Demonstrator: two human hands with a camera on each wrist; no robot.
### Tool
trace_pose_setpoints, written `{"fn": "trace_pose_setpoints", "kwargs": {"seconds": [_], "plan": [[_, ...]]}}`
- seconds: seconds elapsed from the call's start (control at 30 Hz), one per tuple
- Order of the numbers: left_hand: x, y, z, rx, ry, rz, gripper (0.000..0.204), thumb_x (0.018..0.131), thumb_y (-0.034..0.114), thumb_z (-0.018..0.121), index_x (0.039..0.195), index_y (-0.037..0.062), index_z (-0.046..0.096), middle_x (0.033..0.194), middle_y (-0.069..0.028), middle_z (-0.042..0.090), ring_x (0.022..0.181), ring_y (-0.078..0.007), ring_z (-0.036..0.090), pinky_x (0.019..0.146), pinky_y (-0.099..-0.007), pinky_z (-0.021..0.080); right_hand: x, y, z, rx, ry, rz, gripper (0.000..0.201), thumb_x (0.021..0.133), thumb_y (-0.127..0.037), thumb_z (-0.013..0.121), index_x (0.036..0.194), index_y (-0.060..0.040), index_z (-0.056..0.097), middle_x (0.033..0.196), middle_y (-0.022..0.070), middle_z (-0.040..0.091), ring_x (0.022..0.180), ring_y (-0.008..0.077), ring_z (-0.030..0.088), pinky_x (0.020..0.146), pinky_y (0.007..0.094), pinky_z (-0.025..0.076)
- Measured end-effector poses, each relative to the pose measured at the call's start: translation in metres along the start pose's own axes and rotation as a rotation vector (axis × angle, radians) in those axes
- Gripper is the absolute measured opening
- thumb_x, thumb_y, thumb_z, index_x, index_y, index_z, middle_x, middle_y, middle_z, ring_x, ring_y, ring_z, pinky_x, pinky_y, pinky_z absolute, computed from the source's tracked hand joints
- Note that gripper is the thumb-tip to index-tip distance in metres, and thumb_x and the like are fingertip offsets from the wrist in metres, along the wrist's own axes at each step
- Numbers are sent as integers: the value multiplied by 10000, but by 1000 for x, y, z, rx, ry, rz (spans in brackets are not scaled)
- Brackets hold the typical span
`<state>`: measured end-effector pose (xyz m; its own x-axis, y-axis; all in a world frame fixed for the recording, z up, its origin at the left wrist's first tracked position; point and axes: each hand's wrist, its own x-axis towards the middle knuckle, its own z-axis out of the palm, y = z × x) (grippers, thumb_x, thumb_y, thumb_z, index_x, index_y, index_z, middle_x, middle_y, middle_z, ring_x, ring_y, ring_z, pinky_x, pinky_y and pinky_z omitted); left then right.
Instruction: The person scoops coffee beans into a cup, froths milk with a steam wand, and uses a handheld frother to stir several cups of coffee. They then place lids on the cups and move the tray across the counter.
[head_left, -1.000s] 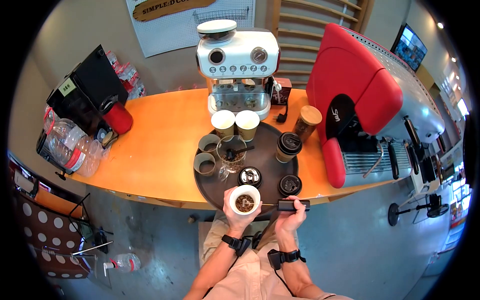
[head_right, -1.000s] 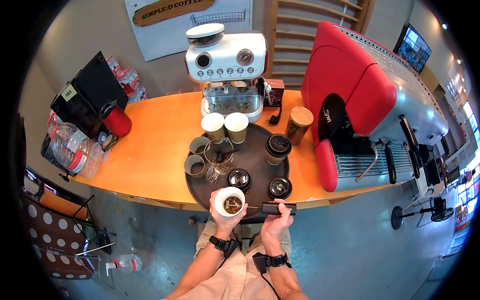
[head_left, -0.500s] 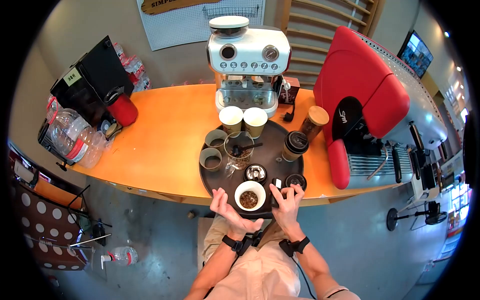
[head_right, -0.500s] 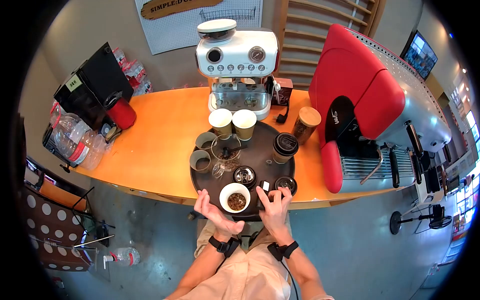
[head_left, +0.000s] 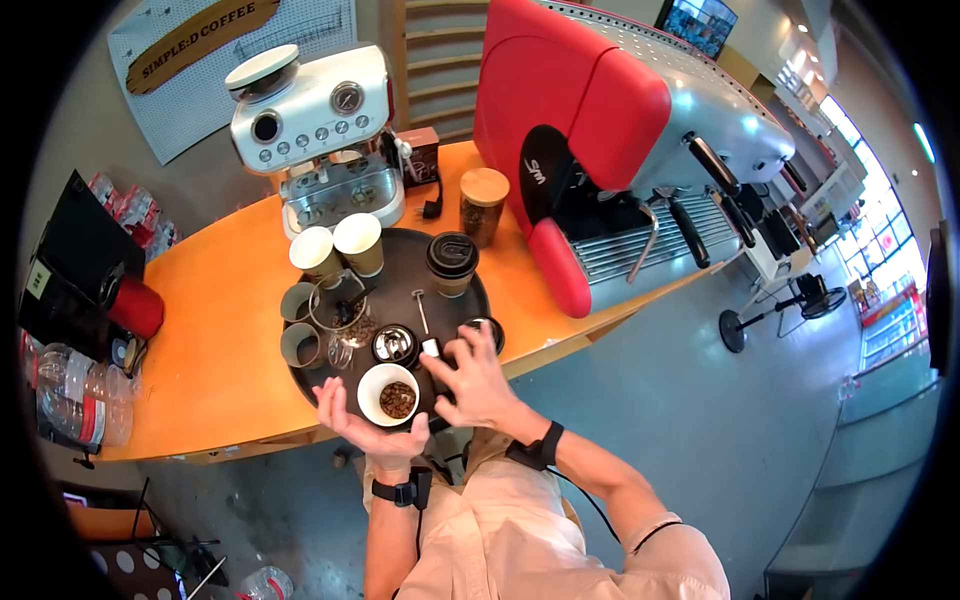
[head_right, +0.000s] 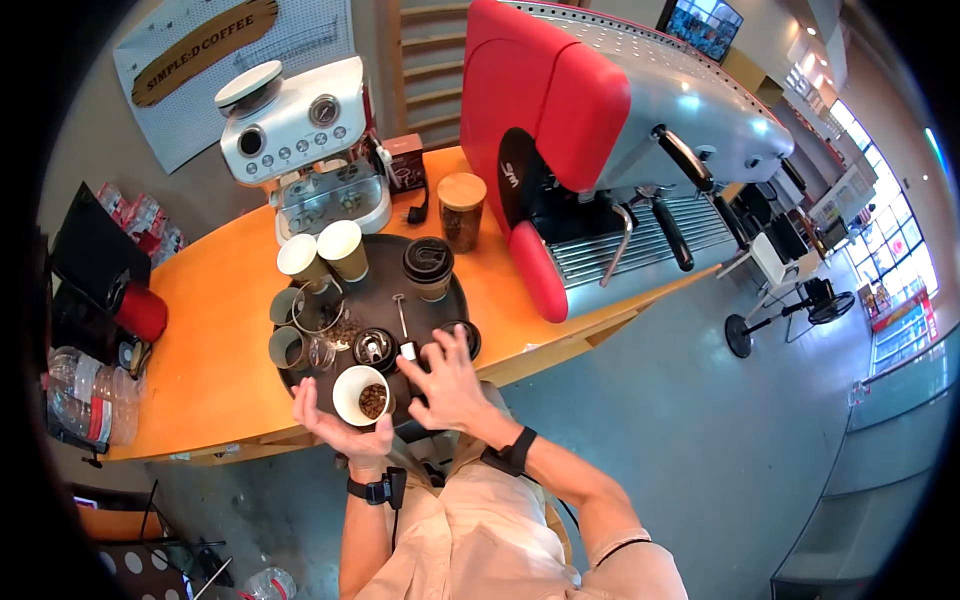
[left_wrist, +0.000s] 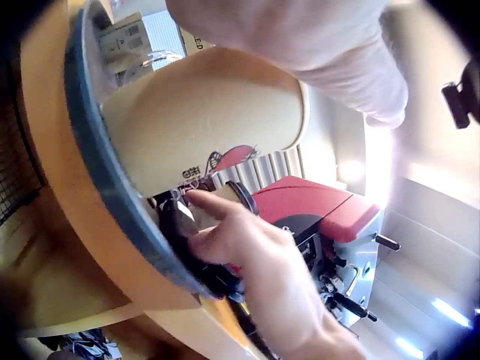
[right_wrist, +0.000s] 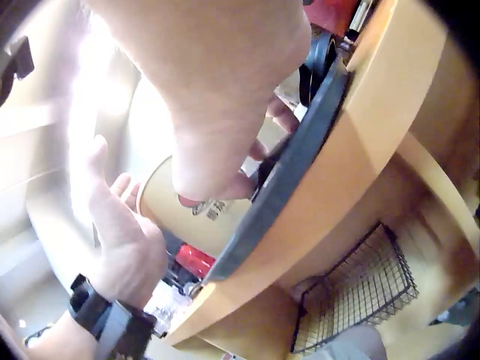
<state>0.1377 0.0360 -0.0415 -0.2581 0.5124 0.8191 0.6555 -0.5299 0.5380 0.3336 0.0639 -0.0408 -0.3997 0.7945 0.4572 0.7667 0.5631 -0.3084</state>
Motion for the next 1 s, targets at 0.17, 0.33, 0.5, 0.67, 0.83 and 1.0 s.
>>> {"fn": "trace_pose_setpoints", "kwargs": {"seconds": [0.17, 0.33, 0.5, 0.67, 0.83, 1.0], "plan": [[-10, 2, 4, -19, -52, -97, 1187, 679, 499, 1001, 1545, -41, 397, 1479, -247, 458, 1397, -432, 464, 1226, -603, 367, 18, 24, -27, -176, -23, 181, 801, 762, -344, 795, 1516, -139, 620, 1474, 339, 529, 1376, 534, 457, 1244, 663, 329], [-22, 2, 14, -35, -50, -146, 1240, 645, 324, 1061, 1591, -13, 333, 1495, -233, 428, 1385, -404, 518, 1152, -503, 502, 13, 59, -6, -87, -158, 186, 766, 731, -255, 883, 1456, -114, 680, 1429, 284, 573, 1303, 483, 520, 1110, 547, 498], [-19, -10, 2, -188, 134, -73, 1138, 856, 644, 834, 1606, -42, 323, 1546, -255, 405, 1455, -426, 432, 1263, -608, 330, 31, 12, -52, 143, 270, 233, 802, 683, -237, 914, 1424, -31, 690, 1264, 209, 613, 1191, 420, 552, 1037, 507, 500], [23, -70, -24, 88, 335, -282, 879, 797, 183, 724, 1555, -75, 362, 1504, -255, 409, 1428, -427, 390, 1268, -559, 267, 48, -77, -42, 278, 109, -7, 835, 676, -275, 959, 1451, -125, 687, 1325, 194, 575, 1219, 423, 517, 1019, 543, 512], [22, -85, -53, -178, 68, -270, 874, 667, 68, 581, 1506, -103, 412, 1468, -250, 499, 1419, -396, 471, 1287, -500, 303, 50, -82, -6, 439, 19, 28, 809, 700, -236, 987, 1435, -67, 693, 1358, 206, 573, 1227, 416, 598, 1033, 495, 541], [-14, -45, -50, -233, -160, -257, 903, 640, 39, 582, 1521, -89, 436, 1499, -276, 526, 1442, -463, 480, 1319, -560, 277, 44, -83, -3, 363, -24, 67, 777, 752, -289, 963, 1462, -124, 694, 1408, 225, 571, 1211, 439, 663, 943, 501, 603]]}}
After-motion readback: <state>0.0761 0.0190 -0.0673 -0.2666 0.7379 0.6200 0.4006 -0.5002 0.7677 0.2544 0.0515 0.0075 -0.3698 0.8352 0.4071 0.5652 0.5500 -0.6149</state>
